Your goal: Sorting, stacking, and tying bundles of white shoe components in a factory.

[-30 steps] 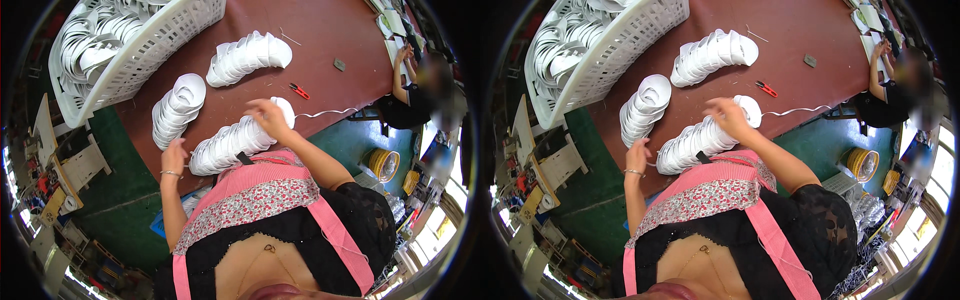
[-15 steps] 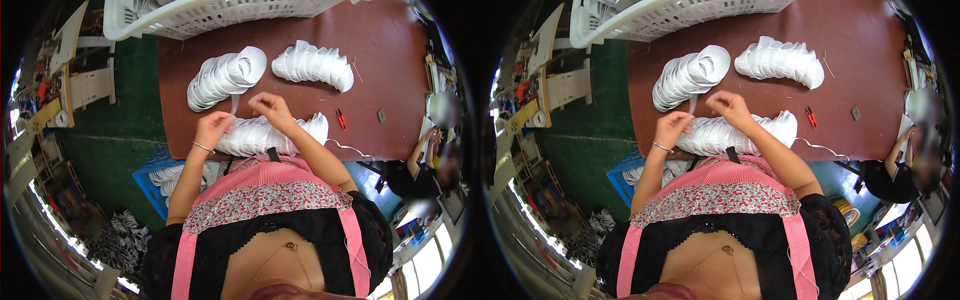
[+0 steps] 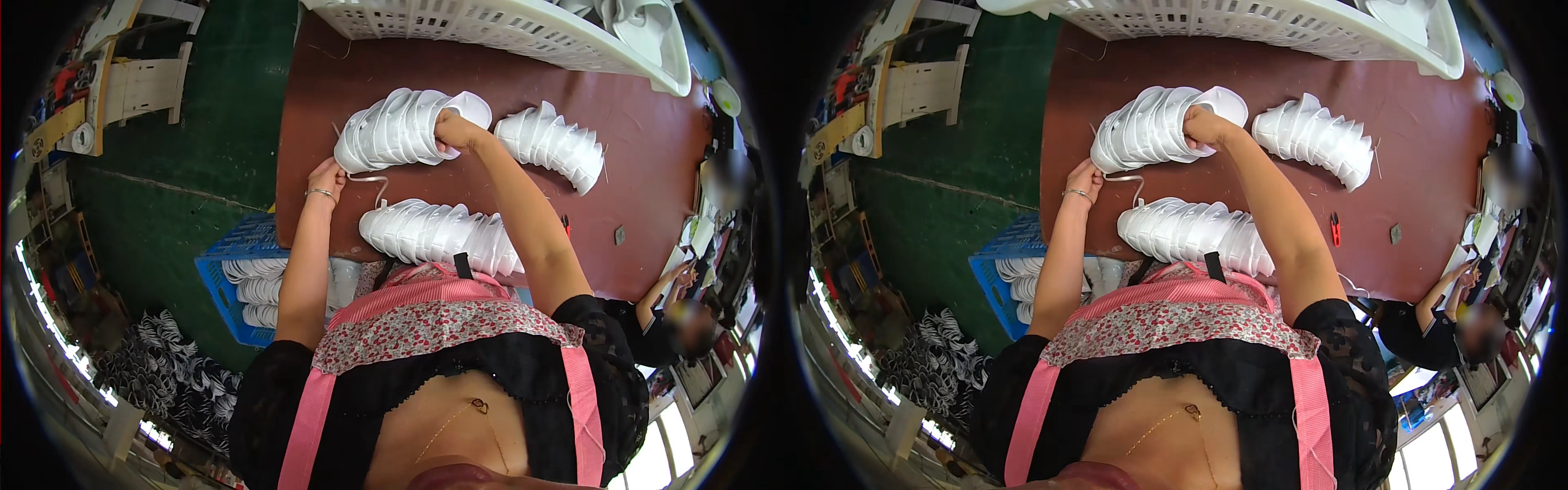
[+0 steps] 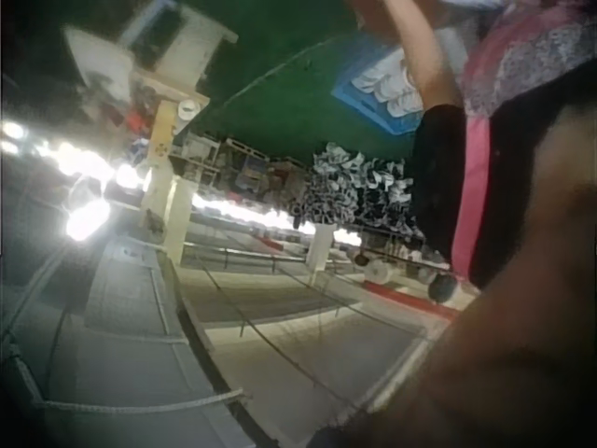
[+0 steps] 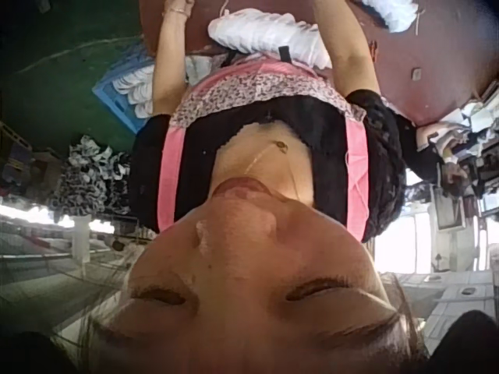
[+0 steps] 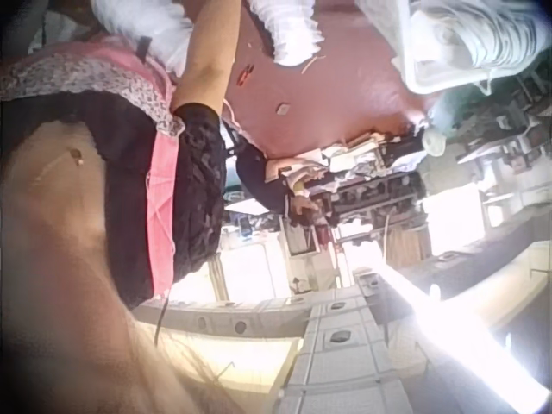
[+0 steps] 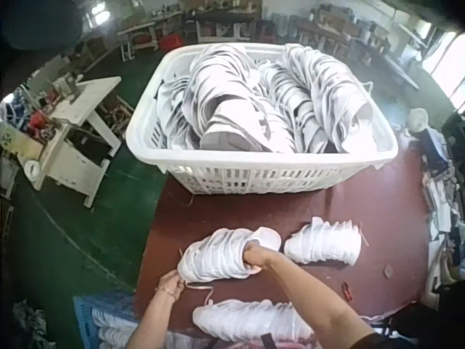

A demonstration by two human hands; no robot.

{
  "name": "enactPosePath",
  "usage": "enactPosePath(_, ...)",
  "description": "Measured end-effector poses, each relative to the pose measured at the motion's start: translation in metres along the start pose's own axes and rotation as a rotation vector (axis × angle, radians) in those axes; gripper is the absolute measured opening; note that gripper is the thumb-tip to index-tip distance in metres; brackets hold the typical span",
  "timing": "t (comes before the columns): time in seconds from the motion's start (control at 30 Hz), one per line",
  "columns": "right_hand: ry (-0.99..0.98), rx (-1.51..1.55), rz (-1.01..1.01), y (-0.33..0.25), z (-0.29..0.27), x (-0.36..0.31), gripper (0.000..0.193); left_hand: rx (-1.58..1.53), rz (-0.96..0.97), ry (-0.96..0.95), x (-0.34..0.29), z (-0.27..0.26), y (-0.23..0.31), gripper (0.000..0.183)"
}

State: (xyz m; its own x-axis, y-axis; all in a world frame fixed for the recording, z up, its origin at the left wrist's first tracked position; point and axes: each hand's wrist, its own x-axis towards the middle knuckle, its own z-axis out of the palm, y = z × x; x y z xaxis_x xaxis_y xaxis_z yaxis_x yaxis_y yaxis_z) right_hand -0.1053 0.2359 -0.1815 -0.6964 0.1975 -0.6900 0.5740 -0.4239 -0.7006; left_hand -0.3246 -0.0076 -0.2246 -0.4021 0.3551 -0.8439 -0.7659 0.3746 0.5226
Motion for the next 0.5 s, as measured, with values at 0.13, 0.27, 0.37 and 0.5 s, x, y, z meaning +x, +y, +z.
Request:
enactPosePath(0.13,0.016,0.07,0.1,-0.013,0.02,-0.014,0.017,0.236,0.052,-0.233,0.01,-0.009,0.004,0.023)
enactPosePath(0.27,-0.077,0.029,0.138,-0.001,0.033,-0.041,0.023,0.582,0.659,-0.239,0.001,0.002,-0.001,0.016)
enactPosePath(0.37,0.063,0.008,0.002,0.018,0.052,-0.061,0.027,0.558,0.796,-0.27,-0.003,0.015,-0.002,0.017)
enactPosePath(0.5,0.216,-0.084,-0.027,0.032,0.062,-0.077,0.038,0.77,0.891,-0.458,-0.006,0.028,0.0,0.025)
